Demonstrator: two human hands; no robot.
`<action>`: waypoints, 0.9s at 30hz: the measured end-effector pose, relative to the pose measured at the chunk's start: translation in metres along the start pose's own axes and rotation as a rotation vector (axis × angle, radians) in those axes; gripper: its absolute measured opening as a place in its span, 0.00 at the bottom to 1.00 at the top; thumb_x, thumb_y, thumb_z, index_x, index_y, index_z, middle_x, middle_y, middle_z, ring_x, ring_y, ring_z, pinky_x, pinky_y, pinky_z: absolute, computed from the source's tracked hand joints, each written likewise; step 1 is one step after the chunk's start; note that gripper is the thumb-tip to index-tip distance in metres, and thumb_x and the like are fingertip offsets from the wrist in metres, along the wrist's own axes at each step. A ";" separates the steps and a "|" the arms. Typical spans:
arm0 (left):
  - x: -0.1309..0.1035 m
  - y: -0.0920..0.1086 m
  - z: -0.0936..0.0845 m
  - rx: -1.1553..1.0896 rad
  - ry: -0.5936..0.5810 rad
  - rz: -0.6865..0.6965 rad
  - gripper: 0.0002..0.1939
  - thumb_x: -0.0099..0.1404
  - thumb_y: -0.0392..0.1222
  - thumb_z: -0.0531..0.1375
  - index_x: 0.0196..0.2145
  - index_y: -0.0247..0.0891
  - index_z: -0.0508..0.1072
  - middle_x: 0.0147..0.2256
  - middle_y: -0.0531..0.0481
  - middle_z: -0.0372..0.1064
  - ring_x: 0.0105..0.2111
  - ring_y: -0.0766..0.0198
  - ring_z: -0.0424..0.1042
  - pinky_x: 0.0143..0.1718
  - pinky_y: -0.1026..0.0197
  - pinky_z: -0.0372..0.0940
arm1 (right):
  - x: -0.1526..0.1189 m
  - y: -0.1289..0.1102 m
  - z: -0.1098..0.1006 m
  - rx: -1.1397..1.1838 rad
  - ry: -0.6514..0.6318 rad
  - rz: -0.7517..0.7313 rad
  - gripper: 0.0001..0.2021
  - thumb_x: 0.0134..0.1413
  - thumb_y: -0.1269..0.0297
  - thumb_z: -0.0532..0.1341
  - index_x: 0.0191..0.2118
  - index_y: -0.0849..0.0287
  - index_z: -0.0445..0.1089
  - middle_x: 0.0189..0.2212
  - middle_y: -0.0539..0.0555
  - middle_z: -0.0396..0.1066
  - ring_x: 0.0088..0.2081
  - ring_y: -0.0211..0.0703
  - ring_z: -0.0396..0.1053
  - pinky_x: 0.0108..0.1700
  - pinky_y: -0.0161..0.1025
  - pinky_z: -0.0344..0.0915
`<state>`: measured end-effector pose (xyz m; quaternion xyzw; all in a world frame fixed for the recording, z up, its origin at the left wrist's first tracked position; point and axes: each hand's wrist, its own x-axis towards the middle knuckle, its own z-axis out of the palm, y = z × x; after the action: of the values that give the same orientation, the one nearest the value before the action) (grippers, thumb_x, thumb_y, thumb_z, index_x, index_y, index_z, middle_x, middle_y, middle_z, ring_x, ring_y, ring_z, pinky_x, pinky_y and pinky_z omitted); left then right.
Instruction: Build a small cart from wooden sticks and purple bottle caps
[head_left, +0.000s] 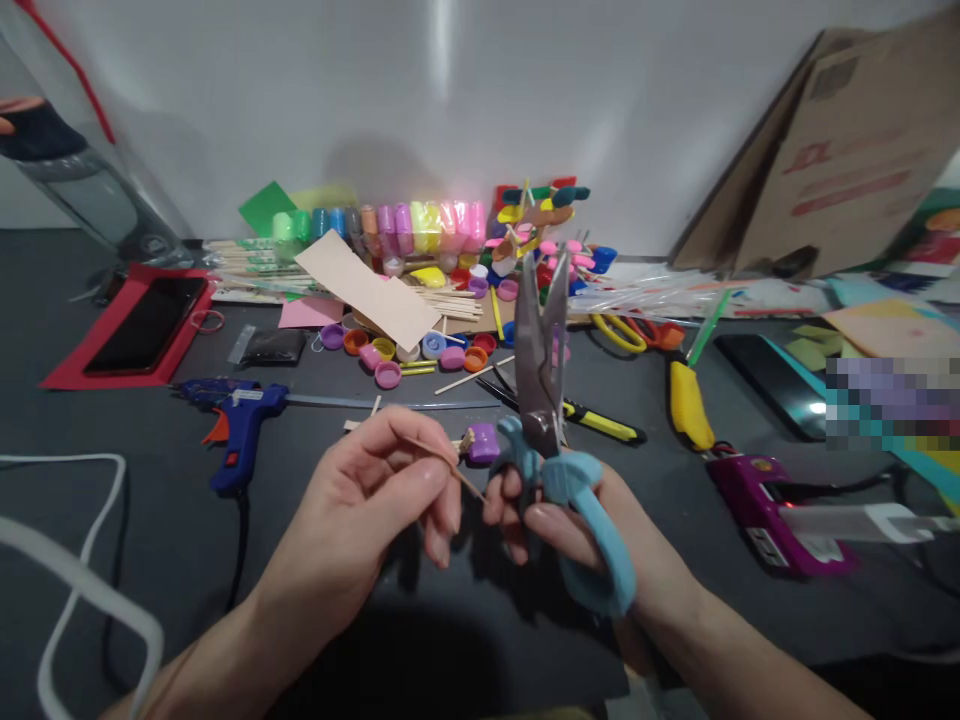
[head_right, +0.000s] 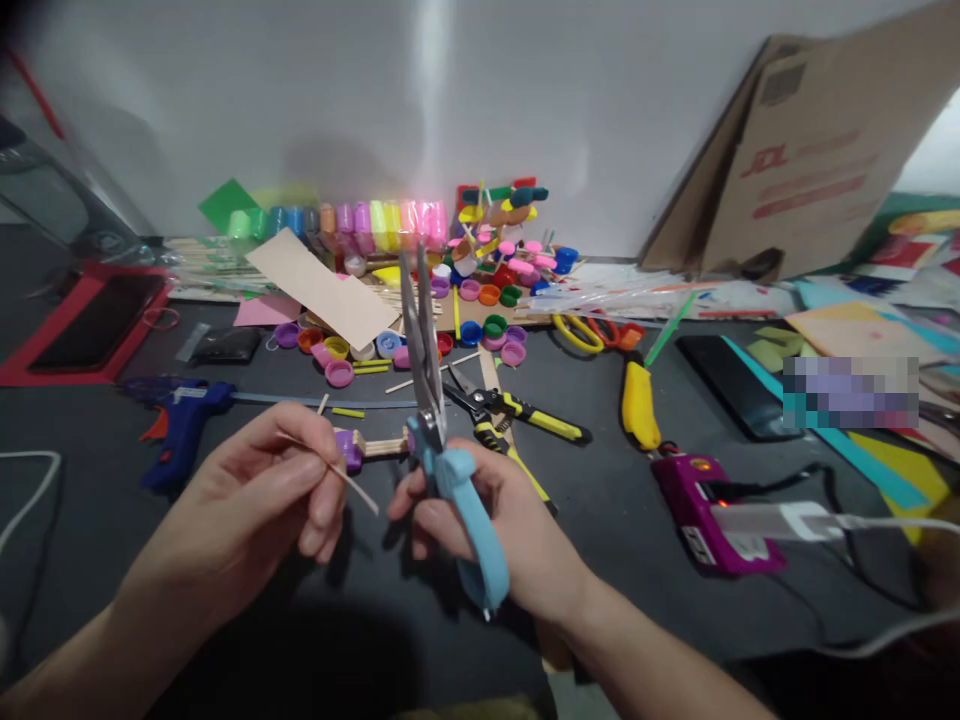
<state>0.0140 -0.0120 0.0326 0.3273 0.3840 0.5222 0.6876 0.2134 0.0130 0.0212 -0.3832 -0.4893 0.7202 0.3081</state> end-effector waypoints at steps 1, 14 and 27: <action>-0.001 -0.003 -0.001 0.030 -0.020 0.000 0.04 0.62 0.43 0.66 0.31 0.42 0.75 0.19 0.56 0.68 0.17 0.70 0.66 0.20 0.68 0.65 | 0.001 -0.001 0.003 0.052 -0.012 0.018 0.16 0.50 0.50 0.70 0.35 0.59 0.72 0.26 0.53 0.74 0.24 0.38 0.69 0.28 0.34 0.66; -0.003 -0.009 0.003 0.192 0.036 0.076 0.05 0.59 0.40 0.67 0.36 0.43 0.78 0.27 0.51 0.73 0.24 0.66 0.72 0.23 0.68 0.67 | 0.003 -0.016 0.030 0.188 0.072 0.024 0.19 0.43 0.51 0.74 0.33 0.58 0.70 0.20 0.46 0.68 0.22 0.34 0.65 0.25 0.32 0.63; 0.013 -0.018 0.002 0.121 0.117 -0.010 0.10 0.59 0.45 0.69 0.29 0.38 0.73 0.19 0.56 0.68 0.18 0.70 0.66 0.19 0.70 0.64 | 0.015 -0.004 0.014 0.078 0.225 -0.114 0.16 0.45 0.56 0.74 0.33 0.58 0.70 0.22 0.46 0.68 0.22 0.33 0.64 0.24 0.32 0.62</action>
<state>0.0266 -0.0043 0.0157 0.3355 0.4558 0.5129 0.6454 0.1942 0.0199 0.0241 -0.4209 -0.4443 0.6725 0.4162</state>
